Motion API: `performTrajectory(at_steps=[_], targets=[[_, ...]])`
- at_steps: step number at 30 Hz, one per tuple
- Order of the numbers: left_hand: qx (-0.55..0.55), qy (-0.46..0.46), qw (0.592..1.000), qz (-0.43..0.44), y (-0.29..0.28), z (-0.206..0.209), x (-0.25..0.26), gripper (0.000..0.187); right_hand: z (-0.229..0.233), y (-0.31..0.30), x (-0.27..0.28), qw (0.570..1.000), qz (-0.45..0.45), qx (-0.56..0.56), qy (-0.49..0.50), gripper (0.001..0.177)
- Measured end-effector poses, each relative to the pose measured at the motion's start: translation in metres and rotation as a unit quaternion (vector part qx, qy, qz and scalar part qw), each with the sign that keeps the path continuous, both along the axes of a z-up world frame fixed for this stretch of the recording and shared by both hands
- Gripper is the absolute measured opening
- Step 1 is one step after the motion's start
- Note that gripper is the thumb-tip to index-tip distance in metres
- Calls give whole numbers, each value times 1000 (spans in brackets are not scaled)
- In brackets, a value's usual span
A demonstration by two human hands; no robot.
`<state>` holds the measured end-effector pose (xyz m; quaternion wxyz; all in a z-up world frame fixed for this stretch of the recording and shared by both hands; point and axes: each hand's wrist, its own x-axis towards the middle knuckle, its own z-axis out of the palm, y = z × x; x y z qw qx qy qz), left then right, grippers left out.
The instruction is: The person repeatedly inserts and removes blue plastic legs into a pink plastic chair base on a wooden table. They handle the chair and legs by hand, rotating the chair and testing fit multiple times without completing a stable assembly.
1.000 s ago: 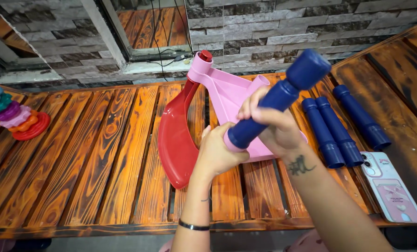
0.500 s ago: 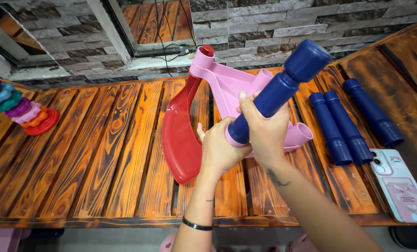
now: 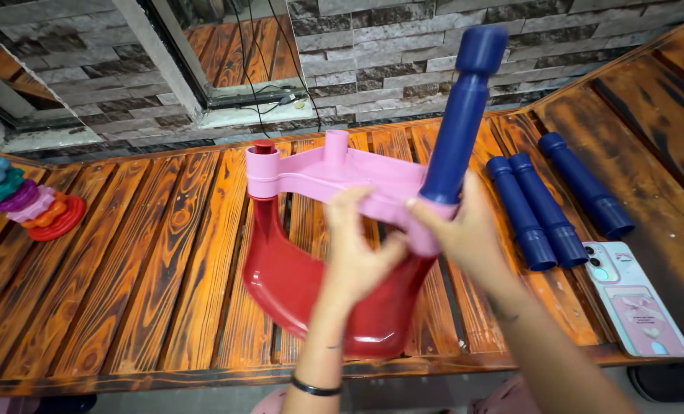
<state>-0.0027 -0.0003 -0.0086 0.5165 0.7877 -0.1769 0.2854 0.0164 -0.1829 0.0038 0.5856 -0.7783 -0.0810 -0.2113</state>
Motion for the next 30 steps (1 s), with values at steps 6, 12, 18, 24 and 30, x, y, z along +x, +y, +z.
performTrajectory(at_steps=[6,12,18,24,30], targets=[[61,-16,961,269,80,-16,19,93,-31,-19,26,957,-250,-110,-96,86],[-92,123,984,91,95,-43,46,101,-41,-25,29,974,-201,-101,-24,88],[-125,113,966,194,125,-31,37,56,-37,-35,44,997,70,-10,-37,87],[-244,107,951,159,133,-25,15,36,-45,-88,53,941,-56,-307,133,79],[-207,50,926,313,81,-31,20,45,-74,-115,41,810,-227,-489,231,79]])
